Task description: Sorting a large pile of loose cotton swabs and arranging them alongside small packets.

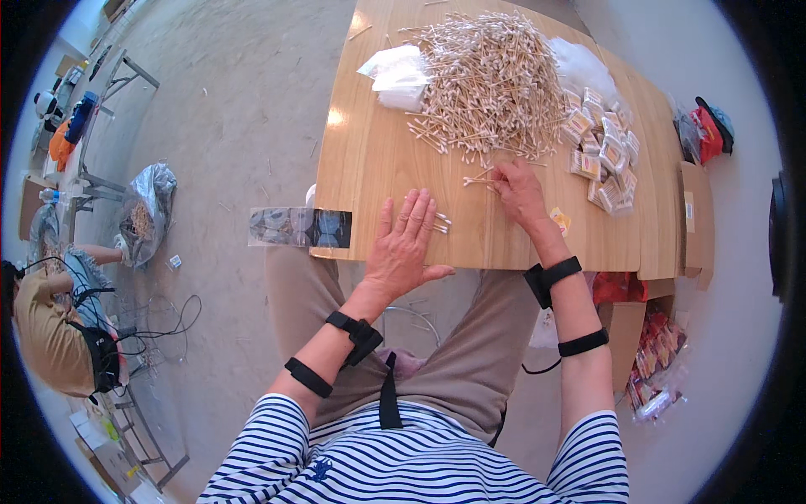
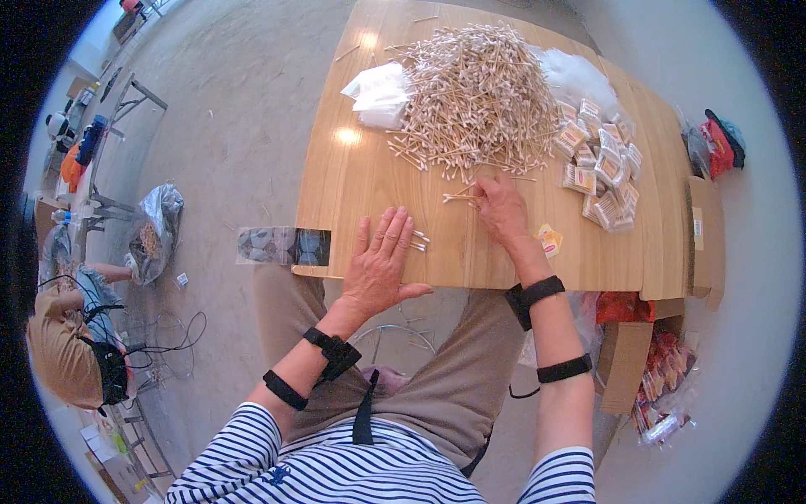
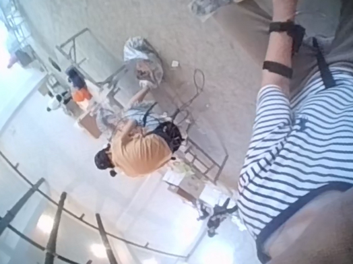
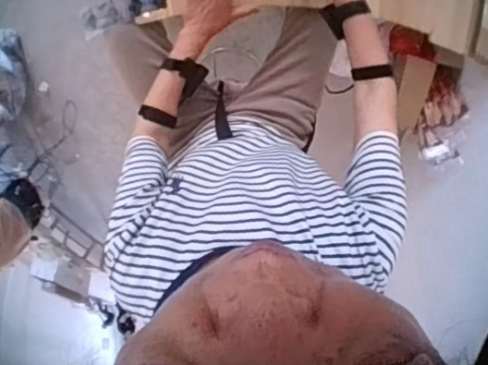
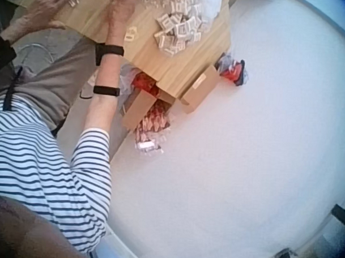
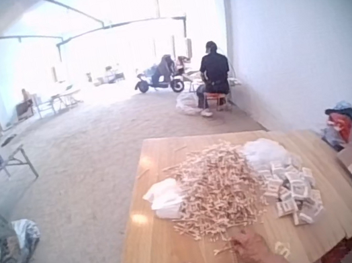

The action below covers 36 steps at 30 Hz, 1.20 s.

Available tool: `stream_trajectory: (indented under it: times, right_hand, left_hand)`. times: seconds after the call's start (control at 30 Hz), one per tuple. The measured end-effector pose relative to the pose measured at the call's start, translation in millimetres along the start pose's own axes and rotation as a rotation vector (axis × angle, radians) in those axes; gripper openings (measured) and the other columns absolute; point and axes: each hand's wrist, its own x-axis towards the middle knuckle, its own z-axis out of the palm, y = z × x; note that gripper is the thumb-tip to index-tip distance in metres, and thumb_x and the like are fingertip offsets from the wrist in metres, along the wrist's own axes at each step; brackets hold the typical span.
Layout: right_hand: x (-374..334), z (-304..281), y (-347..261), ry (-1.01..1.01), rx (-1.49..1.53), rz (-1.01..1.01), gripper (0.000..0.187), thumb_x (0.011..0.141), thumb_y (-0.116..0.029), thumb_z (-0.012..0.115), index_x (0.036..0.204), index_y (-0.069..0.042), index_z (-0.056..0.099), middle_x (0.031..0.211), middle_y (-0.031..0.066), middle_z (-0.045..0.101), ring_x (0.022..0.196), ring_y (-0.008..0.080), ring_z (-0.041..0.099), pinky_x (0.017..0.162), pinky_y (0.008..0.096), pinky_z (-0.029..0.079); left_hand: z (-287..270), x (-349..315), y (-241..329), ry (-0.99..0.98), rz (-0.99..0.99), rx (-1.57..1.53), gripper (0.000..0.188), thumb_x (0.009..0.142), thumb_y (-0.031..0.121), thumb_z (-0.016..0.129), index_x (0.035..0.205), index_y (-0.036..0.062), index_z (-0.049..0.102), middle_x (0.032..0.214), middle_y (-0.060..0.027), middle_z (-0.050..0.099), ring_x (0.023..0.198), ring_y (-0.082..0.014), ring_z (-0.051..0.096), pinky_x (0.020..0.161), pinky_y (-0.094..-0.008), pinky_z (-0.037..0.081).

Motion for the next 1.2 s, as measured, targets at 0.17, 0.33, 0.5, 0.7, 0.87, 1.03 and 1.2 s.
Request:
stream_trajectory:
  times: [0.17,0.33,0.5,0.7,0.87,1.03,1.2]
  right_hand:
    - [0,1,4,0.086,-0.017,-0.055,0.009,0.08,-0.003,0.067,0.087,-0.004,0.062,0.087,0.0142,0.058,0.085,0.0339,0.059,0.076,0.0414,0.048]
    - [-11,24,-57,-0.064,0.141,-0.06,0.005,0.083,-0.008,0.064,0.084,-0.003,0.064,0.086,0.0195,0.064,0.085,0.0375,0.063,0.076,0.0471,0.051]
    - [-16,34,-65,-0.049,0.184,0.045,0.006,0.082,-0.009,0.066,0.083,-0.004,0.065,0.088,0.019,0.064,0.086,0.0377,0.063,0.076,0.0473,0.051]
    - [-23,39,-65,0.129,0.121,0.097,0.006,0.08,-0.008,0.066,0.082,-0.003,0.065,0.09,0.0193,0.063,0.087,0.0389,0.063,0.076,0.0477,0.051]
    - [-28,48,-70,0.169,0.052,-0.021,0.004,0.083,-0.006,0.062,0.085,-0.003,0.065,0.093,0.019,0.062,0.087,0.0387,0.064,0.075,0.0471,0.052]
    - [-41,40,-91,0.0,0.104,-0.054,0.007,0.085,-0.007,0.062,0.091,-0.005,0.066,0.094,0.0159,0.062,0.087,0.0389,0.065,0.073,0.0471,0.052]
    - [-44,14,-39,0.289,-0.045,0.23,0.005,0.085,-0.008,0.064,0.089,-0.007,0.066,0.092,0.0158,0.061,0.086,0.0387,0.064,0.073,0.0479,0.052]
  left_hand:
    - [1,2,1,0.007,0.005,0.0,0.118,0.072,0.075,0.064,0.153,-0.0055,0.031,0.162,-0.0184,0.029,0.154,-0.0315,0.021,0.124,-0.0556,0.011]
    - [3,-1,-2,0.015,-0.005,0.022,0.12,0.072,0.077,0.063,0.153,-0.0053,0.031,0.162,-0.0187,0.029,0.154,-0.0311,0.021,0.124,-0.0551,0.01]
    - [1,1,0,-0.009,-0.004,0.025,0.12,0.072,0.077,0.063,0.154,-0.005,0.03,0.163,-0.0189,0.027,0.154,-0.0312,0.02,0.124,-0.0551,0.009]
    - [2,-1,0,-0.003,-0.005,0.031,0.12,0.073,0.077,0.062,0.154,-0.0049,0.029,0.164,-0.0188,0.025,0.154,-0.0313,0.019,0.124,-0.0554,0.009]
    - [0,1,2,0.0,0.0,0.017,0.12,0.073,0.078,0.062,0.154,-0.0047,0.029,0.164,-0.0191,0.025,0.154,-0.031,0.019,0.124,-0.0559,0.009]
    - [3,-1,-1,0.005,-0.007,0.004,0.12,0.073,0.078,0.062,0.155,-0.0033,0.029,0.163,-0.0179,0.026,0.154,-0.0306,0.02,0.123,-0.0576,0.009]
    - [2,0,0,0.004,-0.006,-0.001,0.119,0.073,0.077,0.063,0.154,-0.0028,0.03,0.163,-0.0169,0.028,0.154,-0.0304,0.021,0.123,-0.0579,0.009]
